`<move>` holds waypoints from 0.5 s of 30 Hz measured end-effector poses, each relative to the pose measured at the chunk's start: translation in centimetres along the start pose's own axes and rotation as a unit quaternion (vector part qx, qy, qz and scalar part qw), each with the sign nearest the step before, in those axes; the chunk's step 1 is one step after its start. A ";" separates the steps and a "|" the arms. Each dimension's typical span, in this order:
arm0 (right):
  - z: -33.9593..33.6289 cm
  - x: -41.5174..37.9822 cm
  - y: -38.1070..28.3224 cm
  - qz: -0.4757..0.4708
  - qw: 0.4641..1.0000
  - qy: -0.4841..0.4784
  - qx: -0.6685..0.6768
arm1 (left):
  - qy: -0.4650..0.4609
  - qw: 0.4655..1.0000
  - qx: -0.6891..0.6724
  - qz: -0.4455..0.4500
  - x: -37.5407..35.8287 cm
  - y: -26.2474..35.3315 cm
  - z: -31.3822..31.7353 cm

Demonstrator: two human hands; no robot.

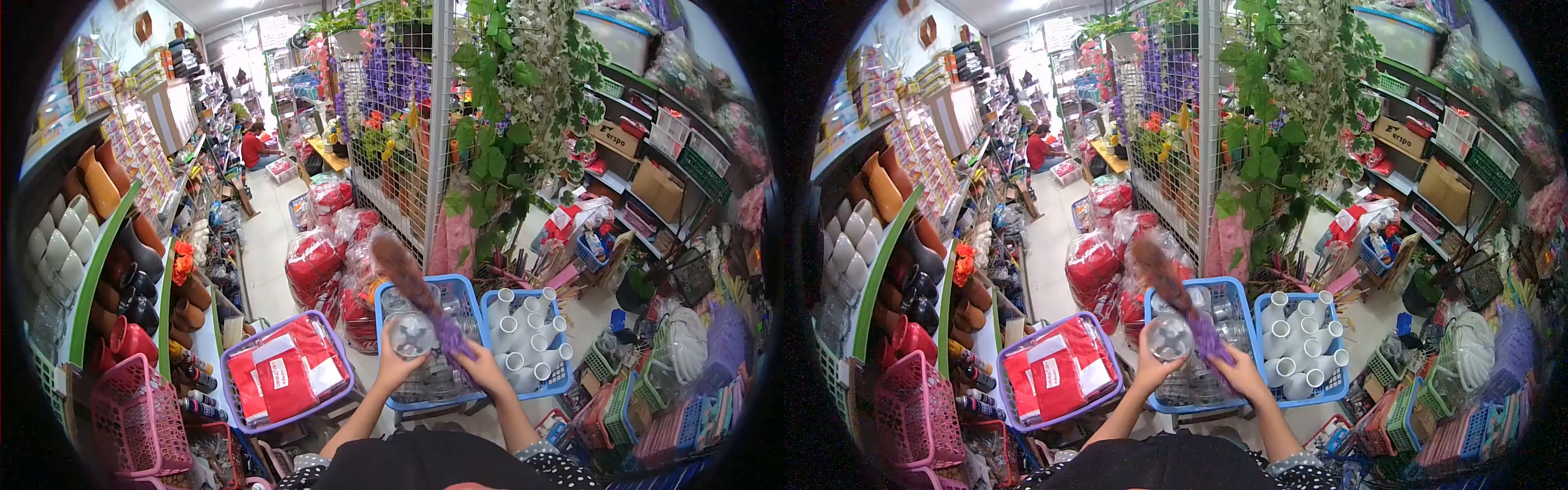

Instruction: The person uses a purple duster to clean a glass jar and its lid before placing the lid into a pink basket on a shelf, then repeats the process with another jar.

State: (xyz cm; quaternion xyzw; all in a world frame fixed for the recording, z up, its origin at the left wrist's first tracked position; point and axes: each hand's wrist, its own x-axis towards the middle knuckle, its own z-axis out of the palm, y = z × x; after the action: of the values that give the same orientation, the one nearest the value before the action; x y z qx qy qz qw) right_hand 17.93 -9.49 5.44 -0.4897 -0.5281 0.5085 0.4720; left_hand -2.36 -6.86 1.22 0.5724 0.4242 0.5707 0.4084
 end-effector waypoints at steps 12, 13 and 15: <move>-7.4 -5.3 -1.1 -0.003 0.961 -0.150 -0.234 | 0.056 0.996 0.063 -0.040 1.6 1.9 -0.9; -7.7 -5.3 0.2 -0.002 0.961 -0.149 -0.235 | 0.056 0.996 0.066 -0.013 1.7 1.8 -0.7; -5.8 -5.2 -0.5 -0.012 0.951 -0.002 -0.309 | 0.055 0.995 0.073 0.041 1.8 1.4 -0.5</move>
State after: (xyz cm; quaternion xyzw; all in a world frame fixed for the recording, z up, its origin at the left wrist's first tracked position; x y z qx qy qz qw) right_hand 24.03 -14.23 6.19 -0.6044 -0.6657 0.3158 0.3029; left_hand -2.90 -5.54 3.07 0.5857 0.4628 0.5845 0.3179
